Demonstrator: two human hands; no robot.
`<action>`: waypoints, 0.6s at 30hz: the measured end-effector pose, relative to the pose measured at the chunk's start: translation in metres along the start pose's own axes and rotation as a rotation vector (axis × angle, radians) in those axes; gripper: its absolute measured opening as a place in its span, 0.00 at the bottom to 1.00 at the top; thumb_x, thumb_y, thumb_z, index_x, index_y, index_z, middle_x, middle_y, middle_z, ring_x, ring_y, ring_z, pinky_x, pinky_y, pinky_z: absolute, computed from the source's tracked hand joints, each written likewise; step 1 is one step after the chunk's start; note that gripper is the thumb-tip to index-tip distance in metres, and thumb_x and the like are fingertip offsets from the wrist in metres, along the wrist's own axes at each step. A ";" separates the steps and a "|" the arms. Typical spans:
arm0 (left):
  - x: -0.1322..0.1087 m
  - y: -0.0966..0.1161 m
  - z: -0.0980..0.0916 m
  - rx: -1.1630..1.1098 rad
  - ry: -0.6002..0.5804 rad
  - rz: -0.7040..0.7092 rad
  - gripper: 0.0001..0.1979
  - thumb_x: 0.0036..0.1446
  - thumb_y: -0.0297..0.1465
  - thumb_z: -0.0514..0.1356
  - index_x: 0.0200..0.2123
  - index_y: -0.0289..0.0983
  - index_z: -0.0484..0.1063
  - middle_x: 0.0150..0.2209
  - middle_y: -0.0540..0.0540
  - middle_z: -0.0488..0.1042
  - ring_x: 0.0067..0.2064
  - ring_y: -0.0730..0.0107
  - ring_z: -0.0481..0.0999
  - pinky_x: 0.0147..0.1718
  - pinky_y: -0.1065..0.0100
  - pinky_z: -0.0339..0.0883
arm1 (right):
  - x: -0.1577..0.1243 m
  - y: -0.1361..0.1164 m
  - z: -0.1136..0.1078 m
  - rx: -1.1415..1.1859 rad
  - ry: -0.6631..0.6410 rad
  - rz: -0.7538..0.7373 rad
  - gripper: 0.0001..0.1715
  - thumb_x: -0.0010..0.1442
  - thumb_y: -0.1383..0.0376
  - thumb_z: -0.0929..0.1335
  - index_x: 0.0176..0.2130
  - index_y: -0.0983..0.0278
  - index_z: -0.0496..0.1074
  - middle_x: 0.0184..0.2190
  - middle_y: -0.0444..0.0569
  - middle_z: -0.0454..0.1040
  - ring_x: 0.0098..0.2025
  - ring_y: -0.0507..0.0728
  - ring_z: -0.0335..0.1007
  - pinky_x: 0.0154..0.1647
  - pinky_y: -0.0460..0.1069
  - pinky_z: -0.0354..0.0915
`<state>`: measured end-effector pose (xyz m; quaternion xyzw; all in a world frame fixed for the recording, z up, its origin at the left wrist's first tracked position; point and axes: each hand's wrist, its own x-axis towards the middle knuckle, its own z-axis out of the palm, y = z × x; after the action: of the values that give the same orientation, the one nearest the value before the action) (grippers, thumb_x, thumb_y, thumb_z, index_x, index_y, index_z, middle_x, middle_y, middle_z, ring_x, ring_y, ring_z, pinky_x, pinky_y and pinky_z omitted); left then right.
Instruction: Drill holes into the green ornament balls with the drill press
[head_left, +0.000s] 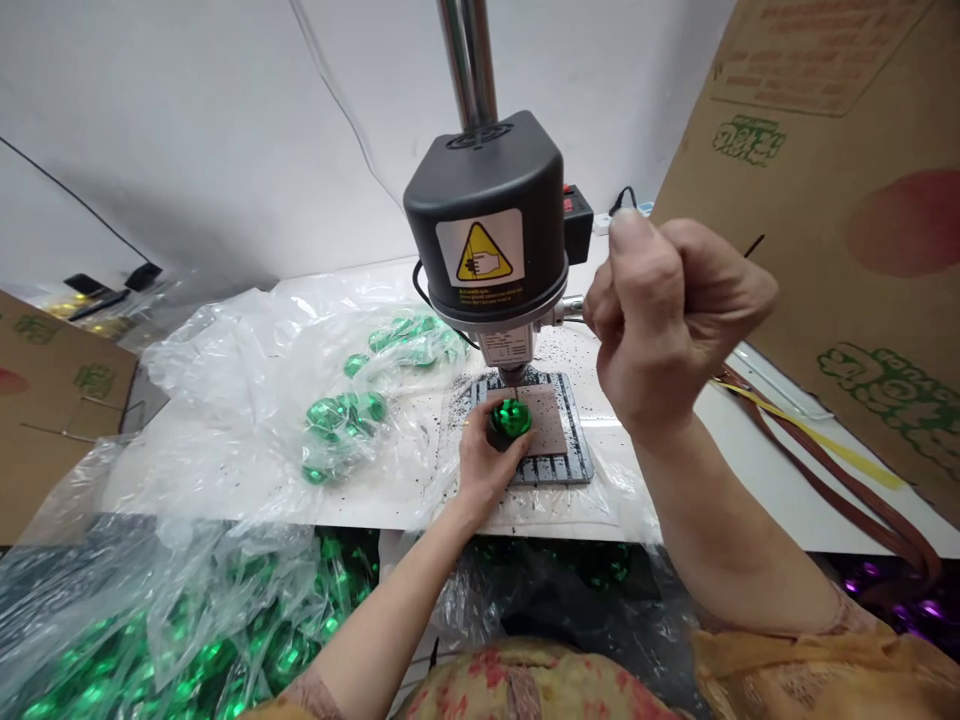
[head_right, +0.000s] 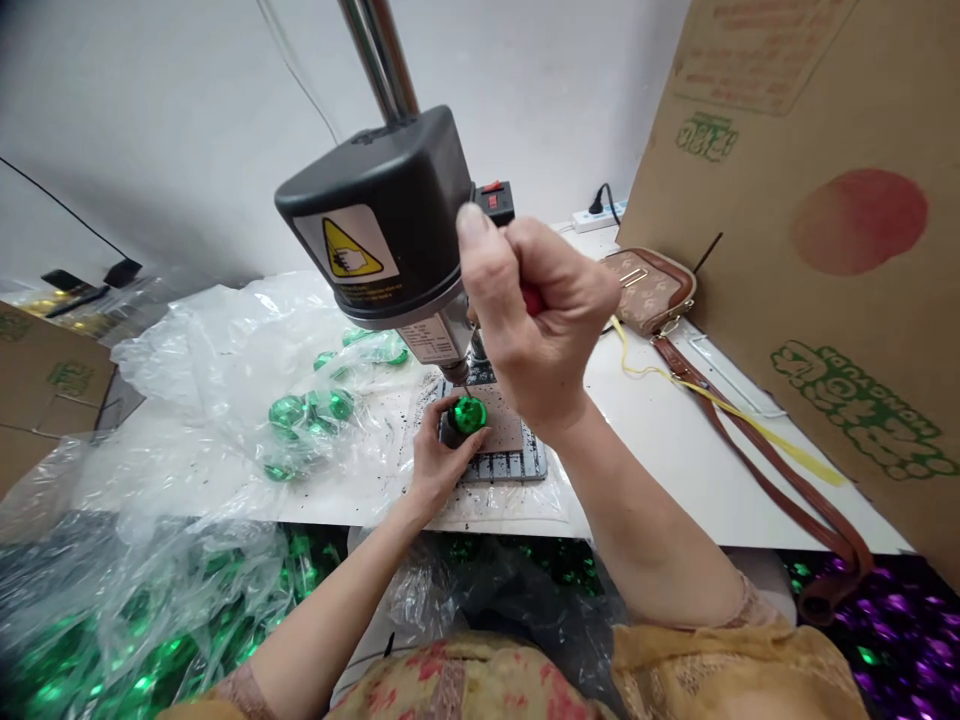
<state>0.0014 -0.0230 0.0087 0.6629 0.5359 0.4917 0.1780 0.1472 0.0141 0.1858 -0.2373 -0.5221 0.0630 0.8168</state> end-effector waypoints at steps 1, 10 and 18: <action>-0.010 0.004 -0.003 0.053 0.064 0.077 0.25 0.55 0.36 0.69 0.54 0.40 0.67 0.47 0.41 0.75 0.50 0.57 0.77 0.48 0.56 0.74 | 0.002 0.000 0.001 0.011 -0.004 0.002 0.28 0.64 0.65 0.67 0.19 0.61 0.50 0.14 0.38 0.53 0.16 0.46 0.47 0.18 0.49 0.49; -0.115 0.009 0.002 0.419 -0.769 0.929 0.23 0.61 0.30 0.60 0.59 0.44 0.66 0.51 0.39 0.76 0.33 0.67 0.75 0.27 0.69 0.67 | 0.000 0.003 0.001 0.101 0.022 0.011 0.30 0.62 0.59 0.69 0.18 0.61 0.49 0.14 0.38 0.53 0.16 0.47 0.47 0.19 0.51 0.47; -0.066 -0.014 -0.015 0.070 -0.406 0.695 0.10 0.63 0.29 0.55 0.46 0.43 0.72 0.42 0.42 0.77 0.37 0.60 0.75 0.35 0.61 0.71 | -0.002 0.003 0.000 0.041 0.029 0.020 0.28 0.63 0.64 0.68 0.19 0.61 0.50 0.14 0.40 0.54 0.16 0.49 0.51 0.18 0.51 0.48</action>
<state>-0.0151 -0.0812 -0.0253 0.8940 0.2500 0.3631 0.0805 0.1469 0.0160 0.1821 -0.2268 -0.5065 0.0784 0.8282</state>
